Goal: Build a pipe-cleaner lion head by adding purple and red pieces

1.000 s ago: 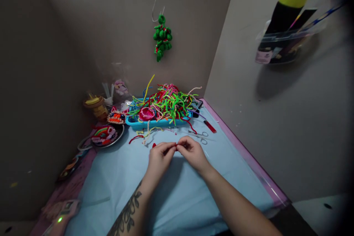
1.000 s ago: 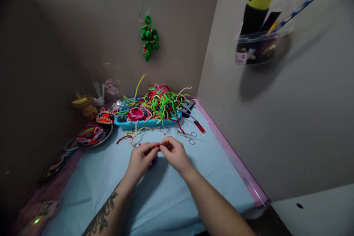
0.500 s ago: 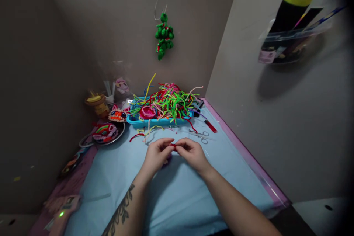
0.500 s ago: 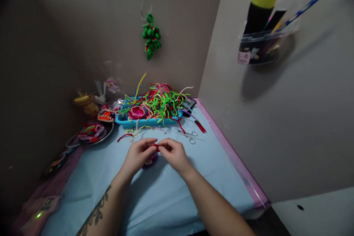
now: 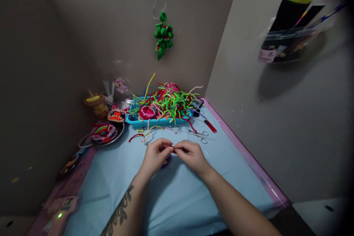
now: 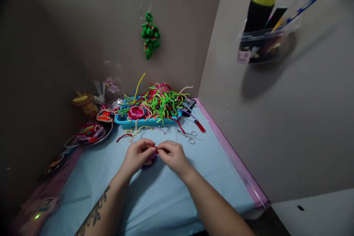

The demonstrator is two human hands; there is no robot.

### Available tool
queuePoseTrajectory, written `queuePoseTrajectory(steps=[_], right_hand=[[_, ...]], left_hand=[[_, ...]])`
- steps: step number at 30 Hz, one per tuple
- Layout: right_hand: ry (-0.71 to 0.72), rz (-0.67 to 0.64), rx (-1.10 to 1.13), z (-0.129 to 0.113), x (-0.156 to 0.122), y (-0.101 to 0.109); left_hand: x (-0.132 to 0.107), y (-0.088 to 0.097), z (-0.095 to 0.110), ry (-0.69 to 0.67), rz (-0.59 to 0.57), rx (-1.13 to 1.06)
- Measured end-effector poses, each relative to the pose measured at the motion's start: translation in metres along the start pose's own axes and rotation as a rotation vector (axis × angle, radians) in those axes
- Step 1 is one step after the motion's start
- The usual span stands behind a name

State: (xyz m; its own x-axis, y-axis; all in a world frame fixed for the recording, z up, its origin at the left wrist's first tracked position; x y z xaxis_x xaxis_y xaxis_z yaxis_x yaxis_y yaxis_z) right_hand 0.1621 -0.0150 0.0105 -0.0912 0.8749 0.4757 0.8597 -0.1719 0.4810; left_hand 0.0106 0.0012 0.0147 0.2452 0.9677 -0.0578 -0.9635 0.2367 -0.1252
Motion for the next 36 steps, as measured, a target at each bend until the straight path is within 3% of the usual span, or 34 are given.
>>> queuePoseTrajectory(steps=[3,10,20,31,36], right_hand=[[-0.055,-0.001,0.044,0.001,0.000,-0.002],[-0.355,-0.009,0.289,0.013,0.002,-0.009],[-0.348,-0.027,0.313,0.011,0.001,-0.009],[-0.388,-0.096,0.385,0.010,0.003,-0.006],[-0.389,-0.093,0.403,0.010,0.002,-0.006]], left_hand=[[0.001,0.000,0.000,0.018,-0.013,-0.019],[0.003,0.002,0.003,0.081,-0.047,-0.151],[0.002,0.004,-0.002,0.087,-0.079,-0.077],[0.000,0.002,0.008,-0.300,-0.021,0.256],[0.000,0.001,0.007,-0.386,-0.006,0.325]])
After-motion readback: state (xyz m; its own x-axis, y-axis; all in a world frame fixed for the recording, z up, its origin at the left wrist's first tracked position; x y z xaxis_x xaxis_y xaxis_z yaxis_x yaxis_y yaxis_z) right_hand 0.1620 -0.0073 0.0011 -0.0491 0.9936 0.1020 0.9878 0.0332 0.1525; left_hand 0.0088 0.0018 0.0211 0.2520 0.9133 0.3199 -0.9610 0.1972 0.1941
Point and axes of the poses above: each hand's wrist, its own x-axis towards the middle knuckle, its own y-axis out of the back of the hand, z = x × y, the point moved 2 cm from there along x, towards the middle knuckle, and after that the axes turned 12 degrees about -x, right-handed, at the moved point
